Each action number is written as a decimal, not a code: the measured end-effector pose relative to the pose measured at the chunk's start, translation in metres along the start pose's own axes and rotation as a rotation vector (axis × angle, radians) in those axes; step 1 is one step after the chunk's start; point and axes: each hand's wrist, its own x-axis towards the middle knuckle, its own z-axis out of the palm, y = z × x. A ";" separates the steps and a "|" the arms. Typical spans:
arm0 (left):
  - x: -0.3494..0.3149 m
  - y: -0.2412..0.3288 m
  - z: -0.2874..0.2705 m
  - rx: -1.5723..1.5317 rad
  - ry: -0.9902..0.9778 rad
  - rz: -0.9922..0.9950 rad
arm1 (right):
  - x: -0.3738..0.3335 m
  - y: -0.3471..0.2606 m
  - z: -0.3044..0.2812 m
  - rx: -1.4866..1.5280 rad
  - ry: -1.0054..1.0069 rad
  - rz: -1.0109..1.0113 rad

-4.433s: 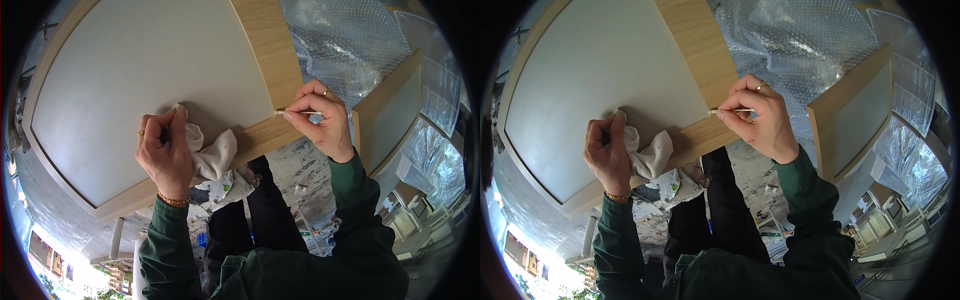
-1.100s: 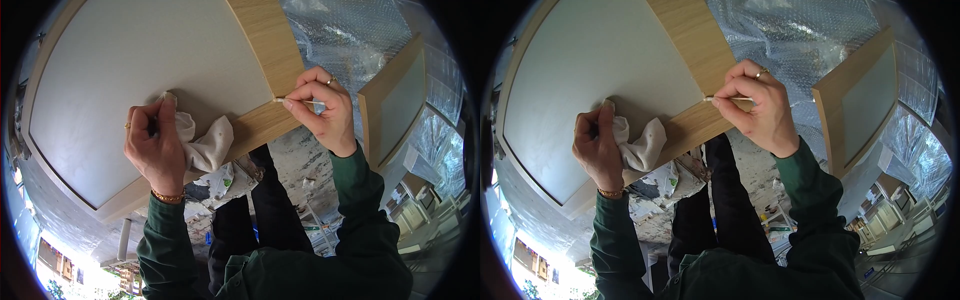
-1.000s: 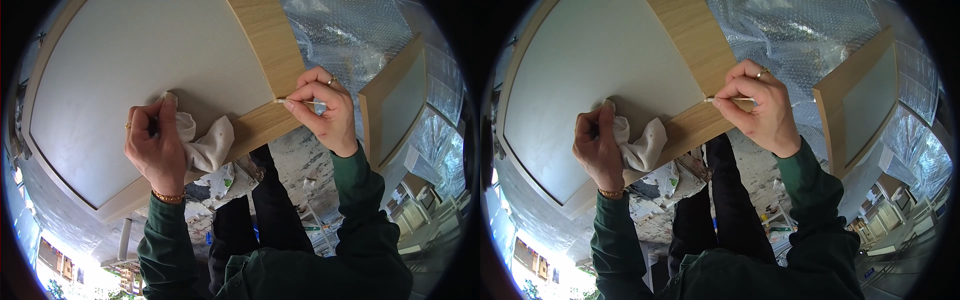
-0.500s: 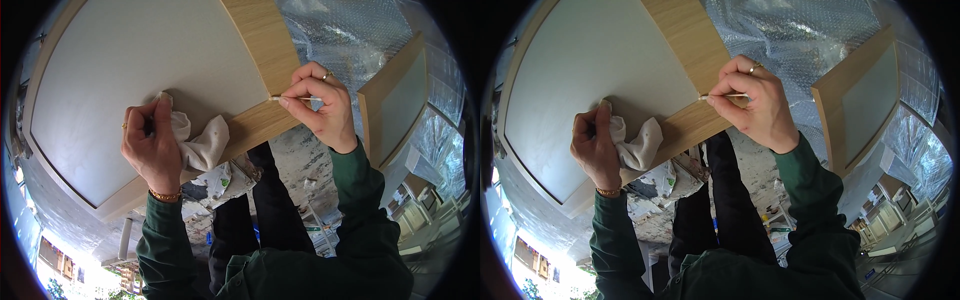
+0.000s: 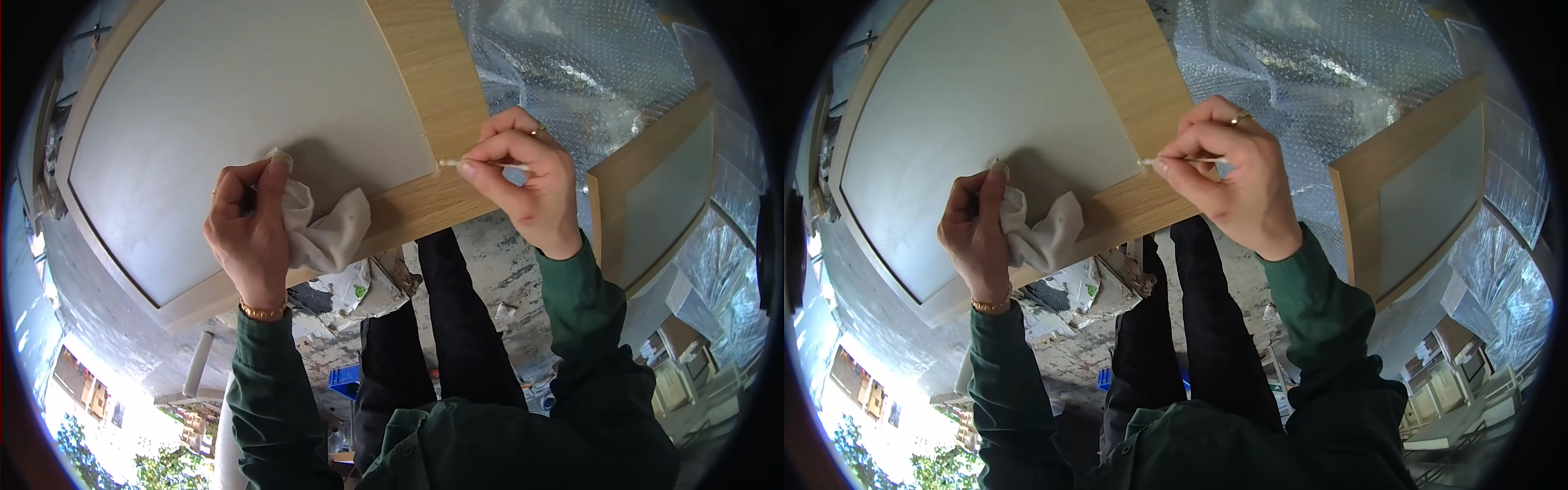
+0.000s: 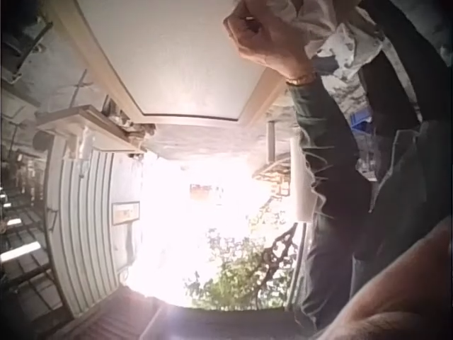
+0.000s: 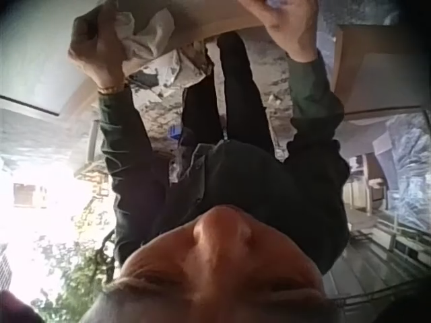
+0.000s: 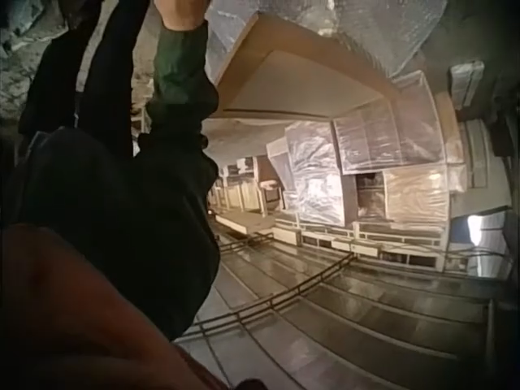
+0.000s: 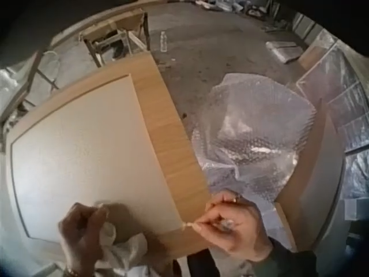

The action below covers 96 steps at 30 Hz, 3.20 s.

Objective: Applying liquid with a cotton swab and wiping wooden frame edges with a cloth.

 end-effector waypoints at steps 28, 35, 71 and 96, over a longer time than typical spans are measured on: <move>-0.053 0.049 0.097 0.053 -0.052 -0.148 | 0.002 0.009 0.020 0.816 0.509 0.457; -0.046 0.053 0.092 0.129 -0.154 -0.075 | 0.001 0.008 0.021 0.788 0.521 0.439; 0.021 0.065 0.060 0.543 -0.815 0.534 | 0.002 0.004 0.025 0.841 0.561 0.344; -0.071 0.037 0.077 0.349 -0.129 0.538 | 0.007 0.003 0.031 0.810 0.667 0.424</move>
